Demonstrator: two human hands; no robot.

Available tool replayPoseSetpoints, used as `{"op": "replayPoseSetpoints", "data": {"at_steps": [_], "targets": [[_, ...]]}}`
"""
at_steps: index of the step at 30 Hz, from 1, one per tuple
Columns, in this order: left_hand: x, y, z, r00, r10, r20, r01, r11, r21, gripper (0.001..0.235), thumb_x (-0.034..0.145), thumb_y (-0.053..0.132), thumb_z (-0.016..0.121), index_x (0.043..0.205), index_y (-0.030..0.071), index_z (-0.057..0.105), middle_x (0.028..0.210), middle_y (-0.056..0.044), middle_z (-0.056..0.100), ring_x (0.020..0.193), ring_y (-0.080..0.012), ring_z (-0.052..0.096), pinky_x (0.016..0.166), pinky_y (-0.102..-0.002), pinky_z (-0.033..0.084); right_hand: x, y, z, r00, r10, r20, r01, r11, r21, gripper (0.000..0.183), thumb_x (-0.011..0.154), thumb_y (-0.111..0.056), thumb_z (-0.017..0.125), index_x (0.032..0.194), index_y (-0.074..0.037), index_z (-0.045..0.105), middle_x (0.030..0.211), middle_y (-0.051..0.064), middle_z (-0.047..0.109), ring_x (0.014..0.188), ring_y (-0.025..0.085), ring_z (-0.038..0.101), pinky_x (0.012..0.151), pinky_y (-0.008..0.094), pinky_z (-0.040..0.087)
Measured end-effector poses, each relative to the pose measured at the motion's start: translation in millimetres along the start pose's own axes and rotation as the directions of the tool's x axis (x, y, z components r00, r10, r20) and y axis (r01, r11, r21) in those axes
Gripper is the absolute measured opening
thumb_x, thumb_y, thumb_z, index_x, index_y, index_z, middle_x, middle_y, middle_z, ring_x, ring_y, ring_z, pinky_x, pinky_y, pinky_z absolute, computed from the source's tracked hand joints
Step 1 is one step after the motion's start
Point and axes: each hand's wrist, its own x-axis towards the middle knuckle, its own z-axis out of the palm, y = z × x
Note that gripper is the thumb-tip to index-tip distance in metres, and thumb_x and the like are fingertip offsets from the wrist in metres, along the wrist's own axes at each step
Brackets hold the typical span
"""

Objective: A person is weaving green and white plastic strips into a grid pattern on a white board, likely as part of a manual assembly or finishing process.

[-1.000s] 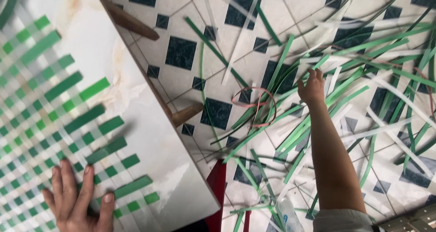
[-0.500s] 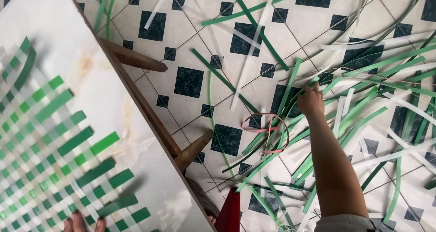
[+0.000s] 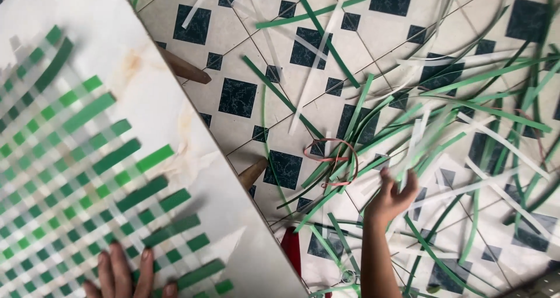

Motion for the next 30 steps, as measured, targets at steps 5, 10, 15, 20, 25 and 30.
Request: {"op": "replayPoseSetpoints", "data": {"at_steps": [5, 10, 15, 20, 25, 30], "targets": [[79.5, 36.2, -67.3, 0.852, -0.379, 0.361, 0.47, 0.857, -0.209, 0.051, 0.091, 0.038, 0.051, 0.136, 0.017, 0.063, 0.15, -0.026, 0.054, 0.142, -0.047, 0.048, 0.117, -0.066, 0.029, -70.0, -63.0, -58.6, 0.835, 0.534, 0.133, -0.533, 0.845, -0.052, 0.068, 0.077, -0.001, 0.064, 0.139, 0.01, 0.038, 0.101, 0.023, 0.067, 0.09, 0.026, 0.065, 0.086, 0.04, 0.053], [82.7, 30.6, -77.1, 0.903, -0.344, 0.257, 0.417, 0.847, -0.331, 0.05, 0.095, 0.045, 0.049, 0.138, 0.019, 0.059, 0.15, -0.022, 0.048, 0.139, -0.0432, 0.044, 0.115, -0.064, 0.019, -114.1, -131.0, -118.1, 0.893, 0.145, 0.426, -0.148, 0.989, -0.025, 0.021, 0.094, -0.004, 0.055, 0.114, -0.003, 0.046, 0.089, 0.017, 0.064, 0.07, 0.025, 0.064, 0.069, 0.038, 0.054], [73.7, 23.9, -78.2, 0.886, -0.373, 0.275, 0.46, 0.785, -0.415, 0.056, 0.095, 0.055, 0.043, 0.143, 0.027, 0.05, 0.156, -0.015, 0.037, 0.144, -0.039, 0.03, 0.115, -0.066, 0.008, -140.1, -254.7, -93.2, 0.796, -0.106, 0.596, 0.15, 0.988, -0.025, 0.014, 0.104, -0.015, 0.044, 0.103, -0.003, 0.051, 0.072, 0.011, 0.058, 0.06, 0.017, 0.056, 0.06, 0.029, 0.047], [60.2, 28.8, -68.0, 0.891, -0.446, 0.087, 0.441, 0.801, -0.405, 0.05, 0.091, 0.047, 0.057, 0.136, 0.027, 0.059, 0.149, -0.017, 0.047, 0.139, -0.0391, 0.039, 0.103, -0.072, 0.017, -177.1, -319.5, -29.6, 0.586, -0.287, 0.758, 0.394, 0.918, 0.044, 0.021, 0.1, -0.011, 0.057, 0.087, 0.0, 0.067, 0.059, 0.013, 0.061, 0.058, 0.019, 0.05, 0.067, 0.033, 0.046], [60.0, 29.3, -66.8, 0.859, -0.499, 0.111, 0.483, 0.72, -0.499, 0.05, 0.091, 0.05, 0.055, 0.134, 0.027, 0.06, 0.149, -0.015, 0.046, 0.14, -0.0369, 0.037, 0.105, -0.073, 0.012, -234.5, -335.1, 50.8, 0.398, -0.104, 0.911, 0.189, 0.982, 0.03, 0.017, 0.097, -0.012, 0.054, 0.098, -0.003, 0.069, 0.057, 0.012, 0.058, 0.052, 0.019, 0.057, 0.057, 0.031, 0.048], [55.2, 30.0, -63.4, 0.847, -0.517, 0.127, 0.502, 0.698, -0.511, 0.05, 0.091, 0.052, 0.052, 0.134, 0.027, 0.06, 0.151, -0.016, 0.043, 0.142, -0.0364, 0.035, 0.106, -0.073, 0.011, -242.1, -281.6, 93.1, 0.301, 0.042, 0.953, 0.33, 0.933, -0.145, 0.025, 0.093, -0.014, 0.063, 0.115, -0.003, 0.064, 0.066, 0.01, 0.061, 0.057, 0.015, 0.053, 0.056, 0.028, 0.041]]}}
